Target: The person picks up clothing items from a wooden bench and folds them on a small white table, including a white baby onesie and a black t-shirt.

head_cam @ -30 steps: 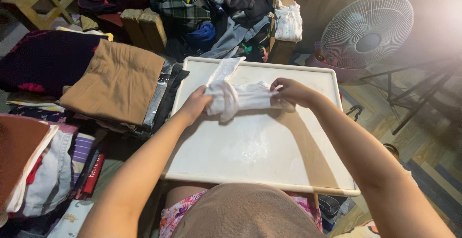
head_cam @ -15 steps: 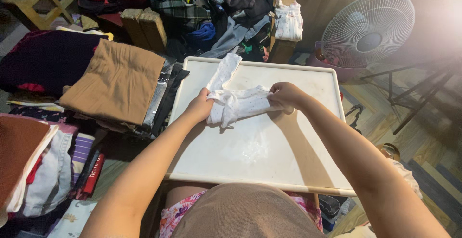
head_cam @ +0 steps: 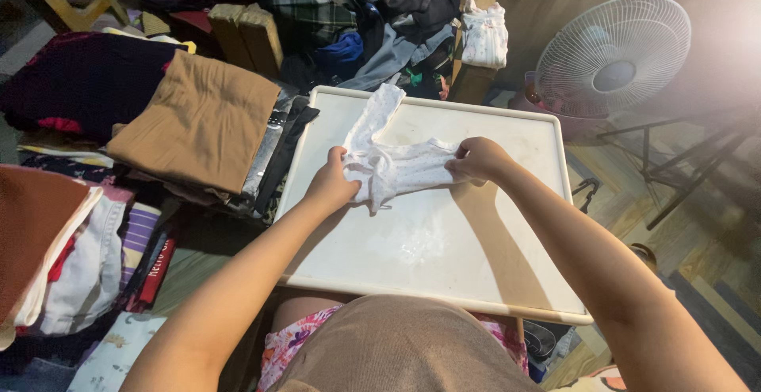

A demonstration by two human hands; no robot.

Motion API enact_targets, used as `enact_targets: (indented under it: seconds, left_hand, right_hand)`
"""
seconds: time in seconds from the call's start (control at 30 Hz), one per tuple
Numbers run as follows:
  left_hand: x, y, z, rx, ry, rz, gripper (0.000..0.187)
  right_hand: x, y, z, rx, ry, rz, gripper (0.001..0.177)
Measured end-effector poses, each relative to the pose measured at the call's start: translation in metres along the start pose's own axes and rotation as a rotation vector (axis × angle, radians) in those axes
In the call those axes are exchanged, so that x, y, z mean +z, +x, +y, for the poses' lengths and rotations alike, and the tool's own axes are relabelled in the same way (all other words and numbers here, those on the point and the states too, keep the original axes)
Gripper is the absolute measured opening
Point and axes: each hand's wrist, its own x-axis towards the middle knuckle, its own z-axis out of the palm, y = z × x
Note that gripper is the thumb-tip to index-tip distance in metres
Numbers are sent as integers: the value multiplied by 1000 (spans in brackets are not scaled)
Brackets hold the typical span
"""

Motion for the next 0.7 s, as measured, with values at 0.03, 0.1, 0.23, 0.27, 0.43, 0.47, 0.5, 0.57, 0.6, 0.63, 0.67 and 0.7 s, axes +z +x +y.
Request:
enact_targets:
  seconds: [0.03, 0.1, 0.23, 0.27, 0.43, 0.47, 0.5, 0.57, 0.6, 0.63, 0.67, 0.7]
  left_hand:
    - [0, -2, 4, -58, 7, -33, 85]
    - [0, -6, 11, -70, -9, -39, 88]
    - [0, -3, 13, 7, -106, -27, 85]
    - [-2, -4, 12, 7, -107, -26, 85]
    - [-18, -16, 15, 125, -250, -98, 79]
    - [-20, -18, 17, 126, -250, -100, 79]
    - [-21, -20, 18, 62, -228, -147, 76]
    - [-19, -21, 17, -4, -207, -194, 73]
    - [-16, -20, 16, 98, -89, -159, 69]
    - [-14, -19, 15, 201, 30, -126, 65]
    - [-13, -20, 14, 201, 31, -126, 65]
    - [-12, -21, 14, 174, 98, -156, 64]
  right_hand:
    - [0, -3, -3, 12, 47, -3, 40]
    - [1, -3, -9, -3, 28, -11, 40]
    - [8, 3, -2, -214, -3, 14, 38]
    - [7, 5, 0, -215, -5, 14, 38]
    - [3, 10, 8, -9, 387, -119, 40]
    - [4, 10, 7, -8, 388, -117, 40]
    - [7, 9, 4, 13, 250, -80, 39]
    - [11, 5, 0, 32, 113, -43, 39]
    - [13, 2, -4, -82, -9, 0, 38]
    - [14, -3, -8, -195, -130, 43, 38]
    - [13, -10, -13, -196, -129, 43, 38]
    - [11, -19, -18, -144, -170, 50, 38]
